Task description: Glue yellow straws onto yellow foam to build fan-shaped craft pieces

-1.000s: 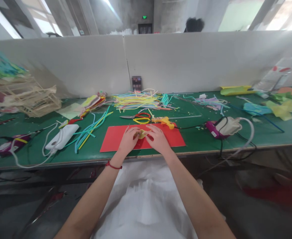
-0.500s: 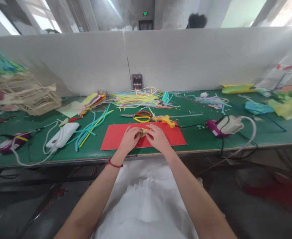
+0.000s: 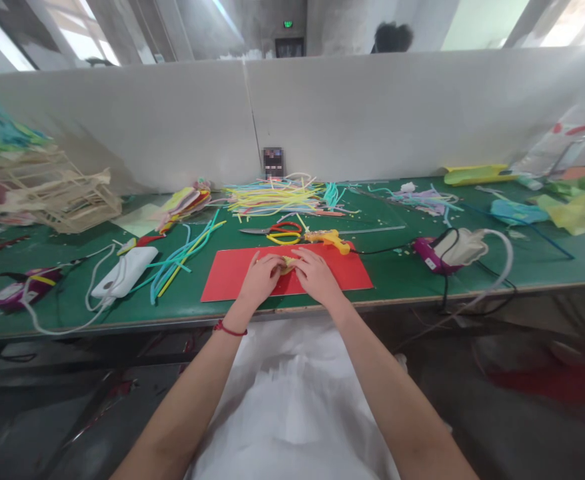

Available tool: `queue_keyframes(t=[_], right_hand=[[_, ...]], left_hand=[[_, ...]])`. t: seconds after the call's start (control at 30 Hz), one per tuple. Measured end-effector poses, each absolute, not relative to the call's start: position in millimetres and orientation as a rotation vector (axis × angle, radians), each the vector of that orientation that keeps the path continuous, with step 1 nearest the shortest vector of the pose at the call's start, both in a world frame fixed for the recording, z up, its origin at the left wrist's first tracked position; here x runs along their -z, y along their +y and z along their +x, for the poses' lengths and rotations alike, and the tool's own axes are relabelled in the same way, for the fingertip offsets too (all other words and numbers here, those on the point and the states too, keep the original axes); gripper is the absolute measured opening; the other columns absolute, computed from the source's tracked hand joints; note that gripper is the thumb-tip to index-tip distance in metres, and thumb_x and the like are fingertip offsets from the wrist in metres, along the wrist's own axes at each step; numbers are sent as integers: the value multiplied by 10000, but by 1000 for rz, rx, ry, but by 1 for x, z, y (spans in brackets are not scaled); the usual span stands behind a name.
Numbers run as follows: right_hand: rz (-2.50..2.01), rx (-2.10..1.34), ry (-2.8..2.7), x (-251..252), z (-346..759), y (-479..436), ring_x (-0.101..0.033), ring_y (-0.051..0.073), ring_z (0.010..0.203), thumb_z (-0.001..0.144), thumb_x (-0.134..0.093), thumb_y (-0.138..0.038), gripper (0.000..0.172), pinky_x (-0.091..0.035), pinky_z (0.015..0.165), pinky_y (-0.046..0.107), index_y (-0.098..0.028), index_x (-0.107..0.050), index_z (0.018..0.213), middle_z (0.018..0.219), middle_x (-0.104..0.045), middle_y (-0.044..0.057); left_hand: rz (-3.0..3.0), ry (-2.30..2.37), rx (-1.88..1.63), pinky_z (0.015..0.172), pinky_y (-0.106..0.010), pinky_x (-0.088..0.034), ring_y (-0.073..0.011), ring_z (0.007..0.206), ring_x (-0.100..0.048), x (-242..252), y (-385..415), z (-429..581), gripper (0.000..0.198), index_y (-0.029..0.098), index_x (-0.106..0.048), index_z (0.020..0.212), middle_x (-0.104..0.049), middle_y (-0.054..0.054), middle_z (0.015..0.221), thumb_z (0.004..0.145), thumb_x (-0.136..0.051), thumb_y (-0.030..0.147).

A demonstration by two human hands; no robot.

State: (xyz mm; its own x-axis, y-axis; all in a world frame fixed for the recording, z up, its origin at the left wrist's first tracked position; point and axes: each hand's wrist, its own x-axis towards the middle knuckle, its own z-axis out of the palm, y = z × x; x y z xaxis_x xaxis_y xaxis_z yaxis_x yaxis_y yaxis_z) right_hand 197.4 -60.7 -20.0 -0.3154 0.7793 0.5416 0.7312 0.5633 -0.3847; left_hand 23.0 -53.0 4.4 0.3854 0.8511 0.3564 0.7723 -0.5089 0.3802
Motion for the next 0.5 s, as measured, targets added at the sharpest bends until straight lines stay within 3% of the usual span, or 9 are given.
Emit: queue_keyframes(t=[0.5], right_hand=[[-1197, -73, -2094, 21, 197, -61, -483, 214, 1243, 903, -385, -180, 322, -415, 1030, 450, -243, -648, 1077, 1280, -586, 56]], left_hand=[[2491, 1484, -772, 1122, -446, -220, -171, 1018, -608, -2, -52, 23, 250, 244, -615, 917, -666, -14, 1086, 847, -422, 102]])
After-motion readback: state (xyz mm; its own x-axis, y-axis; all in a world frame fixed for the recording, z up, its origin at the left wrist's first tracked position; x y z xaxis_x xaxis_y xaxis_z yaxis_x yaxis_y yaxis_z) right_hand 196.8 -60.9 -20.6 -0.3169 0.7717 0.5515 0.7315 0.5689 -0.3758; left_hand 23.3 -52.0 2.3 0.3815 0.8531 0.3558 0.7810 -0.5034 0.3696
